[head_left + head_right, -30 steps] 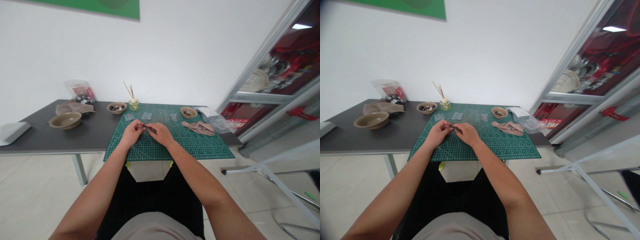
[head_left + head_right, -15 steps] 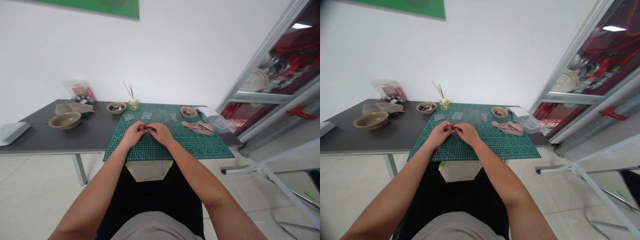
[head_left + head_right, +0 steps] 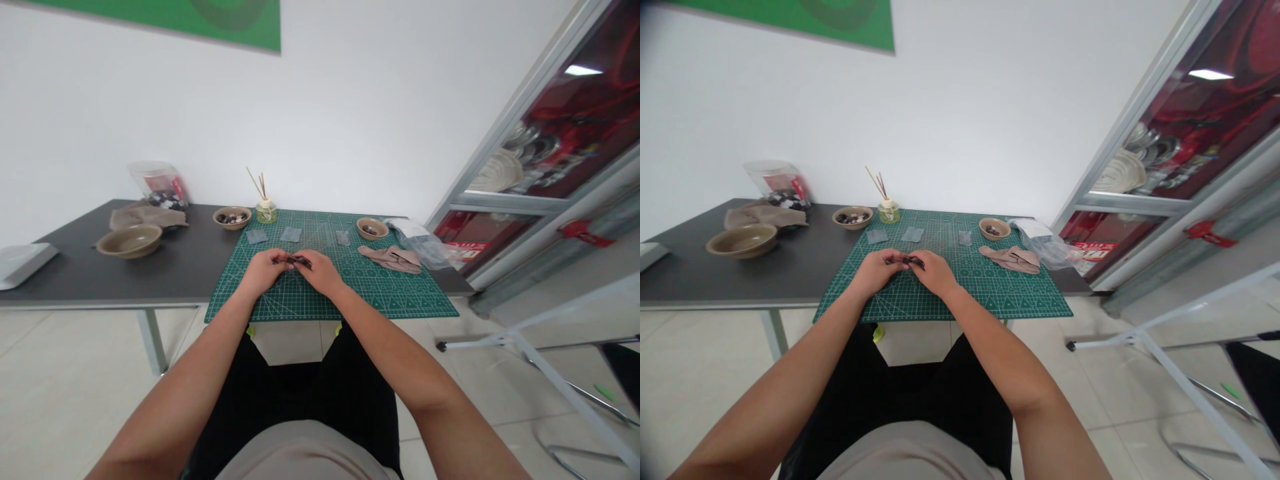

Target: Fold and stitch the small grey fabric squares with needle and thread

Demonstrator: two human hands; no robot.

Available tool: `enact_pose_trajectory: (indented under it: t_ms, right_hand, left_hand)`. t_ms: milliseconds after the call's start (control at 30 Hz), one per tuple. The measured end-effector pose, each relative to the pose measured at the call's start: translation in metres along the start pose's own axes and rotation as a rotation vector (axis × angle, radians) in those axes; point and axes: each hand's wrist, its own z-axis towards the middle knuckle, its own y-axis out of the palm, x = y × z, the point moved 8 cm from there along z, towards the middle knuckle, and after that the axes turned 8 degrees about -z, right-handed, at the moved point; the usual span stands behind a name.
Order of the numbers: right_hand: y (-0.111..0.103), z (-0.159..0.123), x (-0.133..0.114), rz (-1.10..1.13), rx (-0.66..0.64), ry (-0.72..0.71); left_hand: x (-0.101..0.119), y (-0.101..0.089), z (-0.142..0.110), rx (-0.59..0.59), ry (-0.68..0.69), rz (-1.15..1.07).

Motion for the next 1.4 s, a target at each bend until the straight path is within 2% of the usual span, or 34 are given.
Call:
enact_pose_trajectory:
  t_ms: [400, 567, 900, 1033, 1400]
  right_hand:
    - [-0.0011, -0.0013, -0.0033, -0.009, -0.001, -0.035]
    - [-0.0012, -0.0013, 0.0016, -0.04, 0.016, 0.015]
    - [0.0022, -0.0018, -0.0036, -0.052, -0.01, -0.034]
    - [0.0006, -0.0025, -0.0036, -0.032, 0.01, -0.039]
    - [0.0026, -0.0002, -0.003, -0.141, 0.008, -0.041]
  left_hand:
    - [-0.0007, 0.0017, 0.0002, -0.03, 0.039, 0.057]
    - [-0.0027, 0.0021, 0.0013, -0.036, 0.035, 0.003]
    - [-0.0006, -0.0005, 0.0013, -0.012, 0.009, 0.031]
    - [-0.0017, 0.0, 0.0002, -0.01, -0.016, -0.043]
    - [-0.0014, -0.0019, -0.0005, 0.021, -0.018, -0.072]
